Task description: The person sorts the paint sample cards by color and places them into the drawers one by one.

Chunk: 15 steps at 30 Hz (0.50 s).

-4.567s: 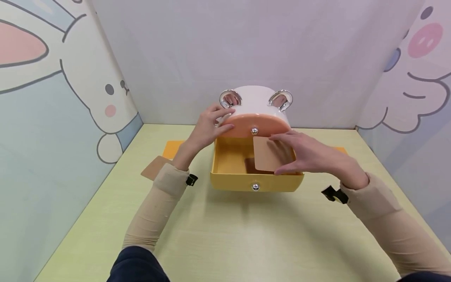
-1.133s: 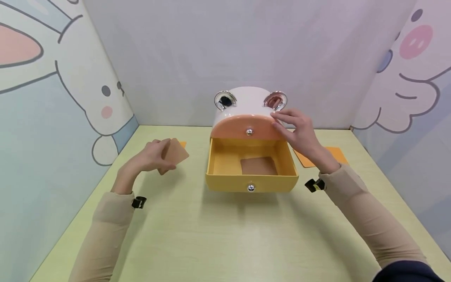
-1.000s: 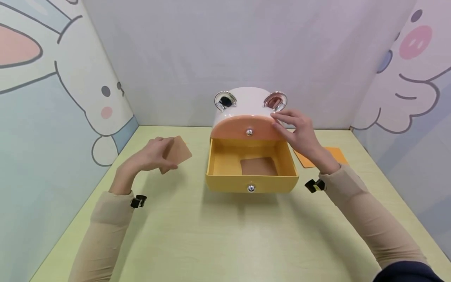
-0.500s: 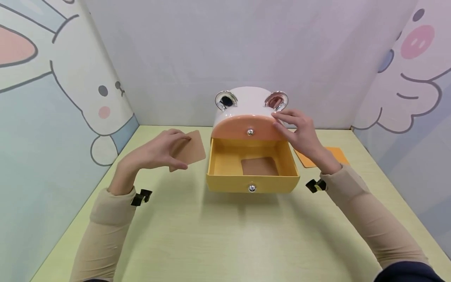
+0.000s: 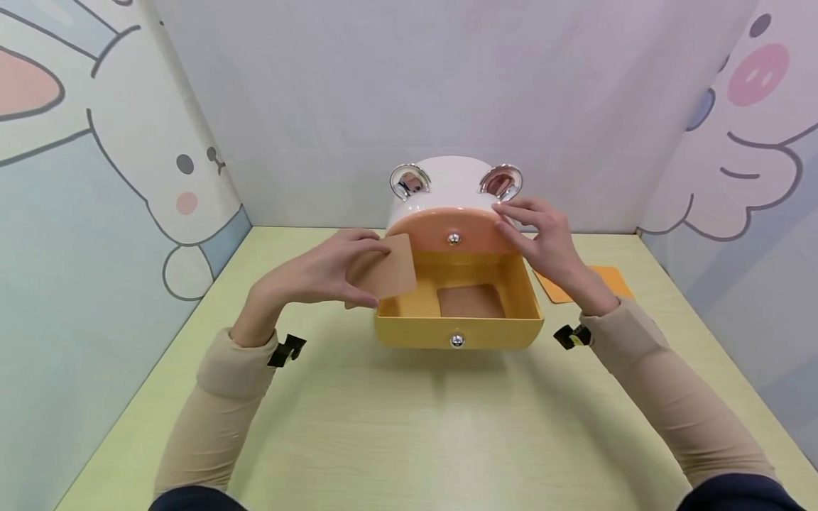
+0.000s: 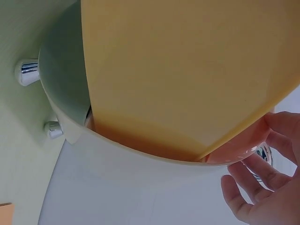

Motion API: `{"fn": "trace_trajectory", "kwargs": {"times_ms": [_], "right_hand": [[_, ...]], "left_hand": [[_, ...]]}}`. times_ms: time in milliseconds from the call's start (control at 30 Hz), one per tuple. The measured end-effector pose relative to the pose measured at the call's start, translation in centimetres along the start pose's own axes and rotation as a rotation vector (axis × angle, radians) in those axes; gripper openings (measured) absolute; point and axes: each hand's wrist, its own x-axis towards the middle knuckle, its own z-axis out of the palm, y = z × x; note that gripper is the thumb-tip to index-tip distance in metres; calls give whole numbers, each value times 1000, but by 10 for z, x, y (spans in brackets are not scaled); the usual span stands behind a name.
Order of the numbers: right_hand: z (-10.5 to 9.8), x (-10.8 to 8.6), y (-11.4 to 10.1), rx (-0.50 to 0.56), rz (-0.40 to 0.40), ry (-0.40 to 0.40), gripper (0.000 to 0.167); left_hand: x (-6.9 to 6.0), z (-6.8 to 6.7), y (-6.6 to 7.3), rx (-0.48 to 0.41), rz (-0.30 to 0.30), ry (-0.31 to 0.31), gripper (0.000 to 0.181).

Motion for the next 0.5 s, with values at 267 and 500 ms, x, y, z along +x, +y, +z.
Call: {"fn": "trace_trajectory", "kwargs": {"times_ms": [267,500], "right_hand": [[0,0,1,16,-3,9,30],[1,-1,1,15,-2,7,30]], "left_hand": [[18,10,13,9,63,-24,76],[32,21,17,19,109,-46,74]]}}
